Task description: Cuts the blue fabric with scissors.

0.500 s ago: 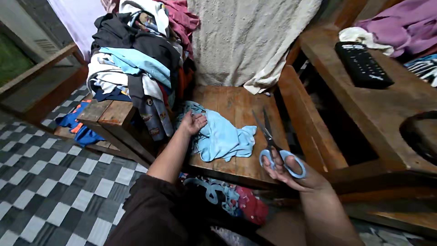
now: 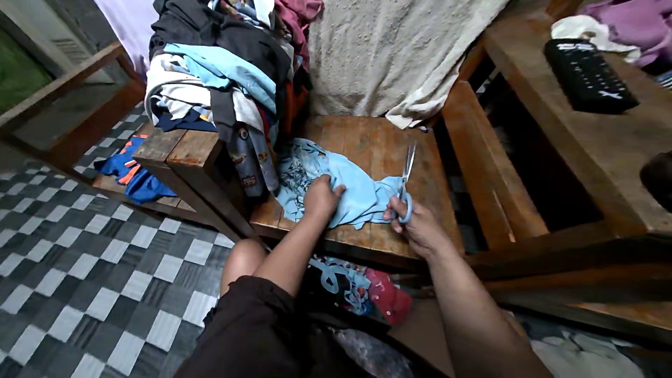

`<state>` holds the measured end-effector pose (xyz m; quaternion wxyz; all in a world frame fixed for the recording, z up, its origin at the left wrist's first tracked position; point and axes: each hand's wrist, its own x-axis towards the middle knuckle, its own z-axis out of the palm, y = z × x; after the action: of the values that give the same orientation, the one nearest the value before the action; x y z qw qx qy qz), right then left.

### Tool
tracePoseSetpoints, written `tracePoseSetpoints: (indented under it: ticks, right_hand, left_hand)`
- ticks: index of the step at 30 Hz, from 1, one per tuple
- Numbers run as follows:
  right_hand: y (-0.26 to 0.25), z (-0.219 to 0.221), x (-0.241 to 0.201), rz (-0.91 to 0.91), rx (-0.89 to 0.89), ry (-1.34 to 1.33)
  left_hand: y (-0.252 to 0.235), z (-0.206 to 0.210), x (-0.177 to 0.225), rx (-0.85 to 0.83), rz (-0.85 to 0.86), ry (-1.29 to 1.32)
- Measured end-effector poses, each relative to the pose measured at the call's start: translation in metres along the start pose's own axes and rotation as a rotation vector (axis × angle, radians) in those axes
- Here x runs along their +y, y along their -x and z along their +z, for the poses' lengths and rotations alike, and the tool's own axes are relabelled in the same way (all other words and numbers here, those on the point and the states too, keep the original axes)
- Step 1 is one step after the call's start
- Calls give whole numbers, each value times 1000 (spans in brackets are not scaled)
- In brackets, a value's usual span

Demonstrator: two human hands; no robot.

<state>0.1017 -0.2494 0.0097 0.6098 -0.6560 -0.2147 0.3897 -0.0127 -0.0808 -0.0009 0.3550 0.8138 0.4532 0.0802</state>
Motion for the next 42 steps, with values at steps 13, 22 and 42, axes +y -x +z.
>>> tracePoseSetpoints:
  ticks: [13,22,42]
  right_hand:
    - [-21,7,-1,32,-27,141]
    - [-48,5,1,151,138,868]
    - [-39,5,-14,-445,388,195]
  left_hand:
    - [25,7,-2,-154,17,-113]
    - [38,-18,-12,-427,142,-39]
    - [-13,-32,-3,43,-75,1468]
